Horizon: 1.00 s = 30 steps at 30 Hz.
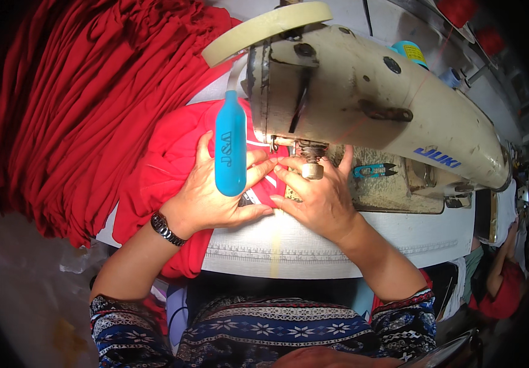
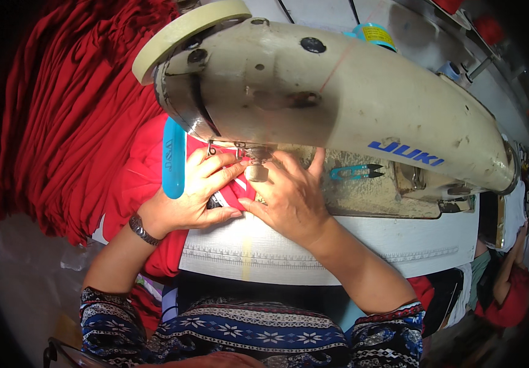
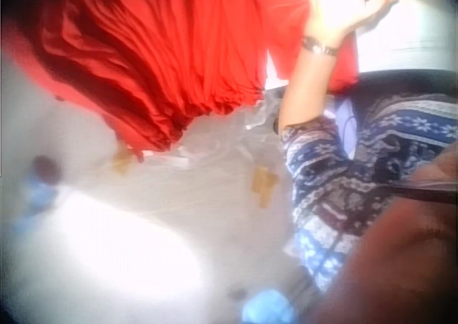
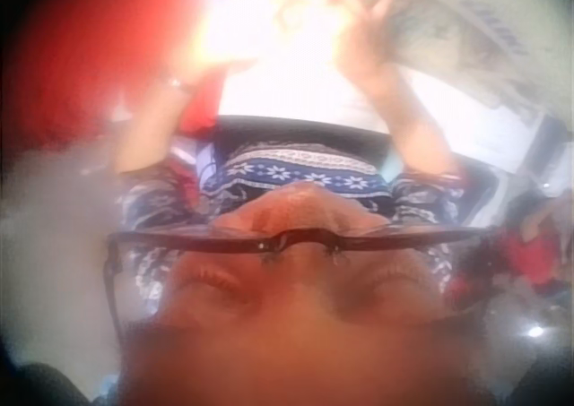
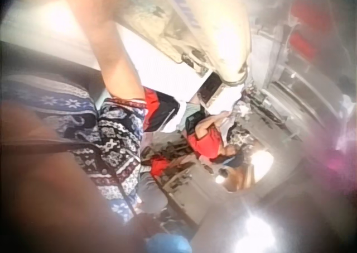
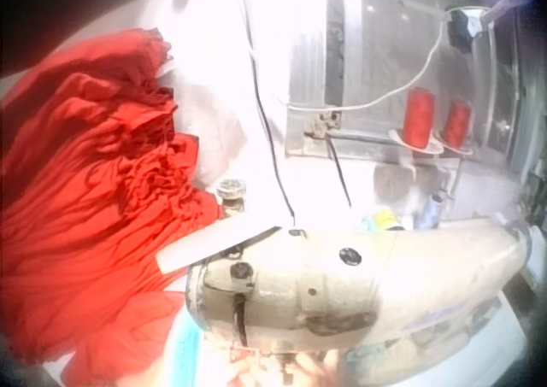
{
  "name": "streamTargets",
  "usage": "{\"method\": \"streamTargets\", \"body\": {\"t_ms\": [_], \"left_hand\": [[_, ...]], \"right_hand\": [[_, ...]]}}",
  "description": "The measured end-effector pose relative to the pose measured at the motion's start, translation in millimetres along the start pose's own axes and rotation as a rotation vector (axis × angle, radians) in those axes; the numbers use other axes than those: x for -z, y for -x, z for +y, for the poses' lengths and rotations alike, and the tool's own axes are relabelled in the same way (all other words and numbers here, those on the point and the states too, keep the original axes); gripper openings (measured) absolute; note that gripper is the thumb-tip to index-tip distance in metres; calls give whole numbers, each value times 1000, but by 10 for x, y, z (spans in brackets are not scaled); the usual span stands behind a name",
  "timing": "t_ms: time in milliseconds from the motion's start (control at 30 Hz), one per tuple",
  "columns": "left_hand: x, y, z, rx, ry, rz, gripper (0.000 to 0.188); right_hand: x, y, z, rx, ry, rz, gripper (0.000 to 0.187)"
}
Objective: The person sews red fabric using a sewing machine and then measures the neckline with a tape measure.
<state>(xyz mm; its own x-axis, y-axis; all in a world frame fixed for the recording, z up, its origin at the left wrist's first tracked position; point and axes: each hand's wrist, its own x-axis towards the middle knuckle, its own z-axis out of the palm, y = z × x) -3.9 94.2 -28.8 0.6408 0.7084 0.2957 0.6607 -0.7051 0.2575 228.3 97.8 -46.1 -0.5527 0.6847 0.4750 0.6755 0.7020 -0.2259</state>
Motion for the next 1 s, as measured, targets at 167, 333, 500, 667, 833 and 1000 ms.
{"method": "streamTargets", "body": {"t_ms": [167,333,500,667,833,1000], "left_hand": [[1,-32,-36,-10,-14,2,73],[-1,-15,-54,5,-18,28,70],[8,10,29,3,-138,0,64],[6,1,13,6,-125,2,61],[-33,8,-25,5,-118,22,61],[-33,1,-18,14,-139,29,61]], "right_hand": [[-11,-20,35,-3,6,-4,35],[-66,-4,65,-12,14,4,36],[-72,-4,60,-34,3,8,38],[-68,-17,50,-26,-13,18,38],[-88,-8,57,-27,-12,16,39],[-94,-7,62,-38,-20,21,36]]}}
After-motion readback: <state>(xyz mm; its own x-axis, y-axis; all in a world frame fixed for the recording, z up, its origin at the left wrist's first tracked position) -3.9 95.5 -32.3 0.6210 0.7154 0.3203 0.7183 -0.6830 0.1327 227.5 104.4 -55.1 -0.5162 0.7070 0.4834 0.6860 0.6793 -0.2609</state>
